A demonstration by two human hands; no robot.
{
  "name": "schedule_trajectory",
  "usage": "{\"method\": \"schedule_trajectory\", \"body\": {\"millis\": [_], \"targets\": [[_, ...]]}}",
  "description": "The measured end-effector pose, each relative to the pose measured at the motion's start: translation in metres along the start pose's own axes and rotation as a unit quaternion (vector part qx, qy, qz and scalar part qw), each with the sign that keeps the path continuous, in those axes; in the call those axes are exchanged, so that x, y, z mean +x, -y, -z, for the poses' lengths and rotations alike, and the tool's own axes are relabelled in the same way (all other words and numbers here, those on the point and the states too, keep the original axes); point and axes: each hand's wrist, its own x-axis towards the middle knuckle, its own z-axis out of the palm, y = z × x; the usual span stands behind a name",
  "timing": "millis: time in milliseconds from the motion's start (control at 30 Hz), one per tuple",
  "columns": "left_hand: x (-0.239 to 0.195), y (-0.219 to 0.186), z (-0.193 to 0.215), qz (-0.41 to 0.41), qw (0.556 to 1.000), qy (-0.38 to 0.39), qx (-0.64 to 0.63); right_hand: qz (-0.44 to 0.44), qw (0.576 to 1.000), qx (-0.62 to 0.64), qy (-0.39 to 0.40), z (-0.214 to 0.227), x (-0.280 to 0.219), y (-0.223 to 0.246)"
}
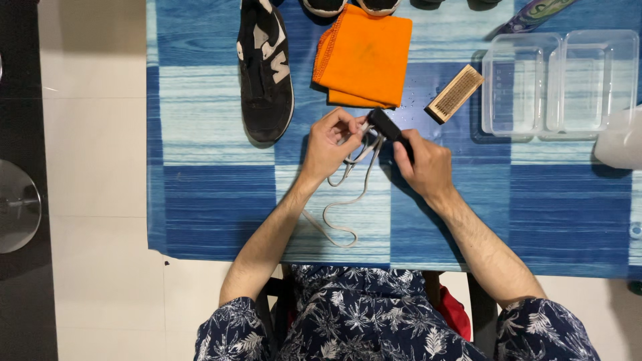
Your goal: The person scrubs a white shoelace with a small black brush, repeatedly dipping the brush into a clear container of water. The person holds the lace taut and brushes along its length, then rinses the brush and continues scrubbing.
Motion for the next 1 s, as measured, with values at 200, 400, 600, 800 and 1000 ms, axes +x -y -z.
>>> {"method": "schedule_trajectory", "body": {"millis": [200,400,600,800,1000], "targets": [[0.001,-0.004,-0.002,-0.008,1.0,0.0,0.01,-0.02,1.0,0.008,-0.014,-0.005,-0.006,-0.008],[0.0,-0.003,0.0,0.002,1.0,0.001,0.013,-0.011,1.0,-0.016,0.006,0.001,0.003,0.003],[0.002,0.002,0.002,0.009,1.0,-0.002,0.006,0.013,1.0,-0.028,-0.004,-0.008,-0.005,-0.008],[0.001,-0.003,0.0,0.001,1.0,-0.007,-0.012,-0.057,0.998,-0.008,-0.011,0.001,0.003,-0.003],[0.001,0.015,0.004,0.015,0.997,0.008,-0.076,-0.097,0.991,0.095,0.009,-0.002,0.001,-0.005]]}}
